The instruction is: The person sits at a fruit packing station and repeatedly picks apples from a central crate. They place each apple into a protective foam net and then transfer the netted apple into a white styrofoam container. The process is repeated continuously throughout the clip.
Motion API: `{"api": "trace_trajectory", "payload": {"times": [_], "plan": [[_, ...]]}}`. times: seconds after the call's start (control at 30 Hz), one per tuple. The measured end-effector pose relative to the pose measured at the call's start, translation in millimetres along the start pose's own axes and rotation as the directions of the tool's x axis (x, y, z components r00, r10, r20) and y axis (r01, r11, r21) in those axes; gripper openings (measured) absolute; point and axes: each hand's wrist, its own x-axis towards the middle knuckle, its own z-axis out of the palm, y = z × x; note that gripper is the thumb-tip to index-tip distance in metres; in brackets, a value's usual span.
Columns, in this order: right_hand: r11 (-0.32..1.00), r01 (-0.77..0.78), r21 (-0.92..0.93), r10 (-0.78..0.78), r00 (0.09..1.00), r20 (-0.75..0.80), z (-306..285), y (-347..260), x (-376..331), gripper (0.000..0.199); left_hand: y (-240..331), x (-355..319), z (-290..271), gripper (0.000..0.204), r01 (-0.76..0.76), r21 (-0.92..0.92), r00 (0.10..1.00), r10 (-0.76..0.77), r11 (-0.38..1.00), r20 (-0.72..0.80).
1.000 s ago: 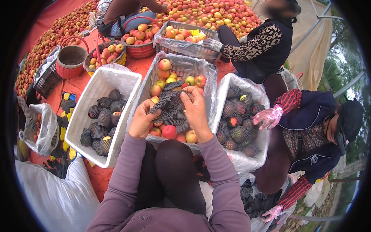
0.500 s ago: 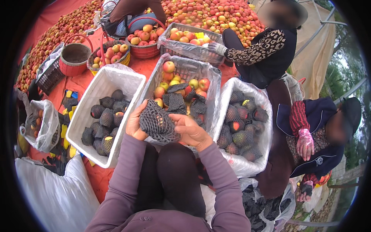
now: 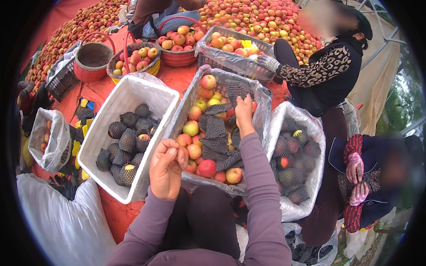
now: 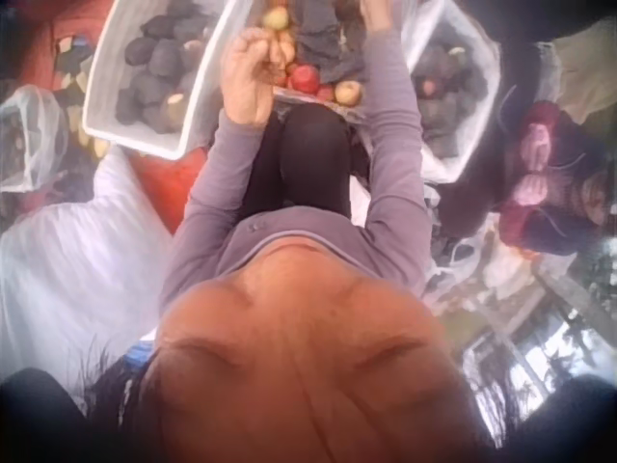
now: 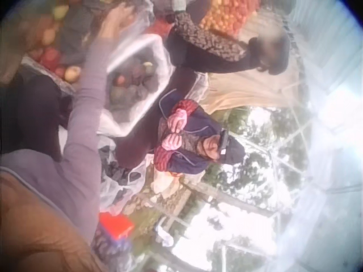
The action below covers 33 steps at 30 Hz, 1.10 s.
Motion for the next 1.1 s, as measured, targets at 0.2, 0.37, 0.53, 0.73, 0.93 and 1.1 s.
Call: {"api": "trace_trajectory", "payload": {"times": [0.2, 0.37, 0.53, 0.73, 0.93, 1.1], "plan": [[0.604, 0.082, -0.793, -0.195, 0.98, -0.048, 53, 121, 76, 0.048, -1, 16, -8, 0.008, 0.18, -0.048, 0.984, -0.18, 0.982, 0.02], [0.733, -0.128, -0.669, 0.03, 0.987, -0.156, 122, 148, 96, 0.081, 5, 25, -18, 0.008, 0.243, -0.076, 0.967, -0.247, 0.967, -0.056], [0.874, -0.007, -0.485, -0.071, 0.987, -0.144, 86, 132, 76, 0.073, -4, 31, -18, 0.007, 0.158, 0.047, 0.984, -0.153, 0.986, -0.088], [0.829, -0.402, 0.388, 0.212, 0.869, 0.447, 45, -11, -36, 0.062, 1, 40, -23, 0.009, -0.266, 0.308, 0.924, 0.333, 0.913, -0.189], [0.525, -0.705, 0.477, 0.118, 0.616, 0.779, 34, -120, -167, 0.089, -13, 19, -42, 0.029, 0.428, -0.115, 0.89, -0.396, 0.897, 0.224], [0.593, -0.714, 0.372, 0.037, 0.486, 0.873, 26, -169, -205, 0.087, 11, -42, -6, 0.022, 0.42, 0.005, 0.867, -0.403, 0.908, 0.292]]}}
